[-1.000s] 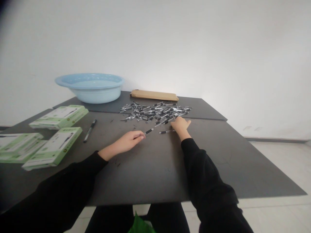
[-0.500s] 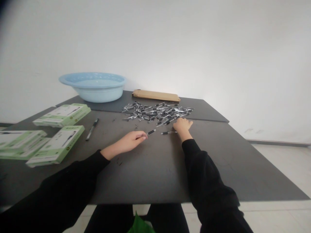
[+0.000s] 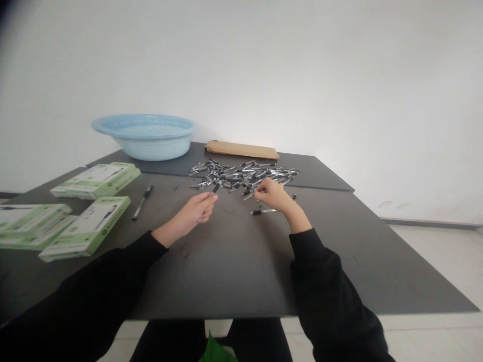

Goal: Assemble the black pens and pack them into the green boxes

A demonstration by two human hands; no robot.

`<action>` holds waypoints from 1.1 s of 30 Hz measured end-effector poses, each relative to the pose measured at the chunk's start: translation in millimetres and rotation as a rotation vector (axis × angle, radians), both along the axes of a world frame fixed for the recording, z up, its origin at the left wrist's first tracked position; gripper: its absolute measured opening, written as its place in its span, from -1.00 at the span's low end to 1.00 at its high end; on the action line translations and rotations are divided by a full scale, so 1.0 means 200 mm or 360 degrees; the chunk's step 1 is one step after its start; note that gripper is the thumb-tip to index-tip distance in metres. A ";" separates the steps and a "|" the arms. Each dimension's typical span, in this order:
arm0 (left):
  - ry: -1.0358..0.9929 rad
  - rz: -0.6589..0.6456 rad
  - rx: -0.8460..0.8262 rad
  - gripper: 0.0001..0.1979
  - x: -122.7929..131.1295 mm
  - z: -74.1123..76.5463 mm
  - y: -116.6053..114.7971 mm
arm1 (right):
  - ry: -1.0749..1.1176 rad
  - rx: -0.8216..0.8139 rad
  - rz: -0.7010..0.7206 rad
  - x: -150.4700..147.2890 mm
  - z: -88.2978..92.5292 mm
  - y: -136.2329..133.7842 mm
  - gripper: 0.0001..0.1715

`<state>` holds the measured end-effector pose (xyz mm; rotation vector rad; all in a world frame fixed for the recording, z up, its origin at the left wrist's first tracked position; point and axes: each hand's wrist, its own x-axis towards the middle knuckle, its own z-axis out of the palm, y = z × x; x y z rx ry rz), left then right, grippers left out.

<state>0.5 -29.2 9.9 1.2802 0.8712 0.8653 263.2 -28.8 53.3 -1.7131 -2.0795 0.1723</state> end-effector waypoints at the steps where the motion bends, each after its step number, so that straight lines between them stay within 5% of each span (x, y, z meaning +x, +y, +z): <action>1: -0.0073 -0.0024 -0.0071 -0.74 -0.01 0.00 0.00 | 0.0054 0.0027 0.0152 -0.05 -0.01 -0.02 -0.85; 5: -0.0163 -0.0091 -0.0194 -0.62 -0.01 0.00 0.00 | 0.0002 -0.0004 0.0473 -0.23 -0.04 -0.10 -0.90; 18: -0.0125 0.0214 -0.0104 -0.75 0.01 -0.02 0.00 | -0.0133 0.0157 0.0489 -0.30 -0.03 -0.16 -0.89; 22: -0.0507 0.0411 -0.0270 -0.74 -0.03 0.01 0.03 | 0.0385 0.0450 0.0078 -0.19 -0.01 -0.10 -0.72; 24: -0.0672 0.0439 -0.0394 -0.73 -0.06 0.04 0.04 | 0.0744 0.0299 -0.0033 -0.14 0.00 -0.07 -0.55; 28: -0.0819 0.0356 -0.0492 -0.74 -0.07 0.06 0.05 | 0.1217 -0.0386 0.0263 -0.16 -0.05 -0.05 -0.43; 33: -0.0662 0.0173 -0.0446 -0.76 0.02 -0.01 -0.01 | 0.1622 -0.0397 0.0443 -0.37 -0.16 -0.06 -0.40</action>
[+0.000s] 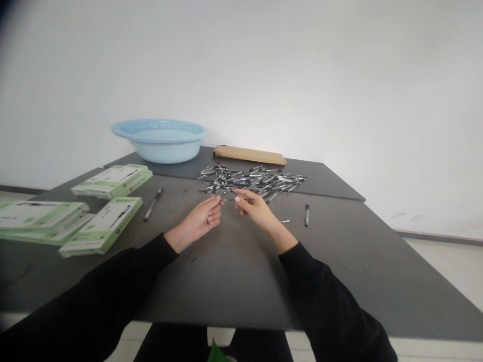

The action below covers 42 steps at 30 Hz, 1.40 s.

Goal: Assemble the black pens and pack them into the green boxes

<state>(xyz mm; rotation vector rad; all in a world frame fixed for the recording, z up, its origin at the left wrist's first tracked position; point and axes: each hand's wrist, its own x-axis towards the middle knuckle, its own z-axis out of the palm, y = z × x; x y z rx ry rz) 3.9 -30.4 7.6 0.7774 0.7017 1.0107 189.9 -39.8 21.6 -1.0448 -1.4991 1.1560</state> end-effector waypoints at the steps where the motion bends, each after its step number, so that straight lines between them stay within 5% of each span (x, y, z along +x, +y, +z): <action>1: 0.0061 -0.0065 0.0035 -0.75 0.01 -0.01 -0.01 | 0.0055 0.0005 -0.0037 -0.02 -0.01 0.00 -0.43; 13: 0.0625 -0.0675 0.0668 -0.62 0.00 0.01 -0.05 | 0.0398 0.0331 -0.0619 0.20 0.14 0.04 -0.40; 42: 0.0446 -0.0820 0.0569 -0.66 -0.02 0.01 -0.05 | 0.0062 0.0436 -0.0676 0.16 0.12 0.00 -0.41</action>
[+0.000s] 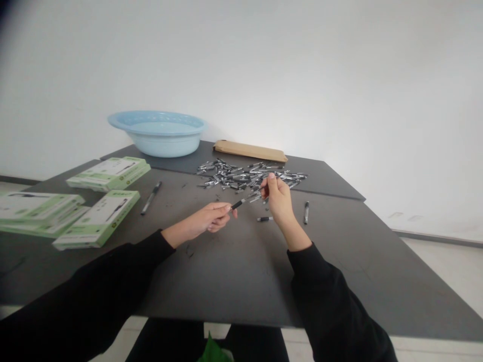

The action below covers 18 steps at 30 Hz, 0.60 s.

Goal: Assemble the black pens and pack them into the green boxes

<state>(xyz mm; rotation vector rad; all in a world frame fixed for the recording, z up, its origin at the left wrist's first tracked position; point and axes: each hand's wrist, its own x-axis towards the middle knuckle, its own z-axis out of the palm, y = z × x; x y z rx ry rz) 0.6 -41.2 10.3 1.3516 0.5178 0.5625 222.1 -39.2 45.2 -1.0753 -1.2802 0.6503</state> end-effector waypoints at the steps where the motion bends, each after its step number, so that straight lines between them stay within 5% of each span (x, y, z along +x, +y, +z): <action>1: -0.0005 -0.0004 -0.0007 -0.66 0.00 0.00 0.00 | 0.0009 0.0003 0.0010 0.00 0.00 0.00 -0.42; 14: -0.0242 -0.0062 -0.0395 -0.68 -0.02 0.06 0.01 | -0.0277 -0.0177 0.0560 -0.12 0.01 -0.08 -0.38; 18: -0.0391 -0.0076 -0.0514 -0.57 -0.06 0.11 0.00 | -0.0303 -0.0176 0.0440 -0.09 0.02 -0.07 -0.54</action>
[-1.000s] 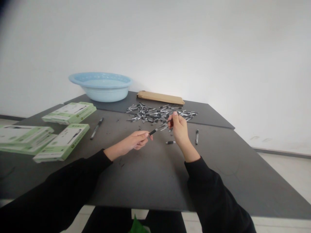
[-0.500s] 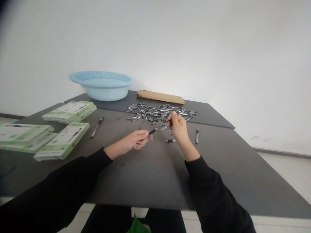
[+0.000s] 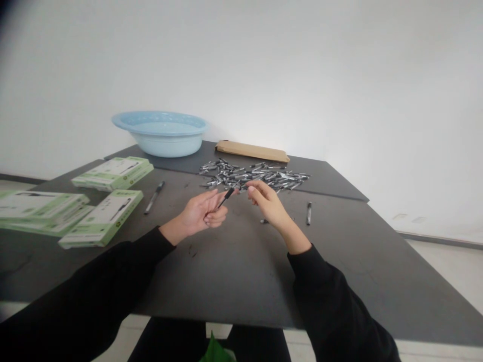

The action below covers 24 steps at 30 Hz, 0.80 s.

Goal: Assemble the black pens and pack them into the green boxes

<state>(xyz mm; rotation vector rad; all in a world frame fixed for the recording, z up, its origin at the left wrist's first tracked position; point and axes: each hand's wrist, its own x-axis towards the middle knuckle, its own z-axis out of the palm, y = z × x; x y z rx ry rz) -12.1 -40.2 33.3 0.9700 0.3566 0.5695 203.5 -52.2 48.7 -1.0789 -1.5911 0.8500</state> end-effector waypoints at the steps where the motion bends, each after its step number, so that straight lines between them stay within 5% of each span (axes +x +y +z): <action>1: -0.0009 0.0023 -0.0017 -0.55 -0.01 0.01 0.00 | -0.0024 -0.0005 -0.0061 0.01 0.00 0.01 -0.59; 7: -0.0078 0.0193 -0.0081 -0.54 -0.06 0.05 0.04 | -0.0213 0.0026 -0.0400 0.15 -0.06 0.10 -0.74; 11: -0.0271 0.0539 -0.0005 -0.61 -0.17 0.12 0.11 | -0.0434 0.0062 -0.0508 0.21 -0.16 0.16 -0.75; 18: -0.0243 0.0668 -0.0002 -0.70 -0.27 0.14 0.19 | -0.1190 0.0340 -0.0322 0.10 -0.29 0.34 -0.60; 24: -0.0177 0.0868 -0.0091 -0.64 -0.27 0.10 0.22 | -0.1576 0.0256 -0.0213 -0.07 -0.26 0.49 -0.56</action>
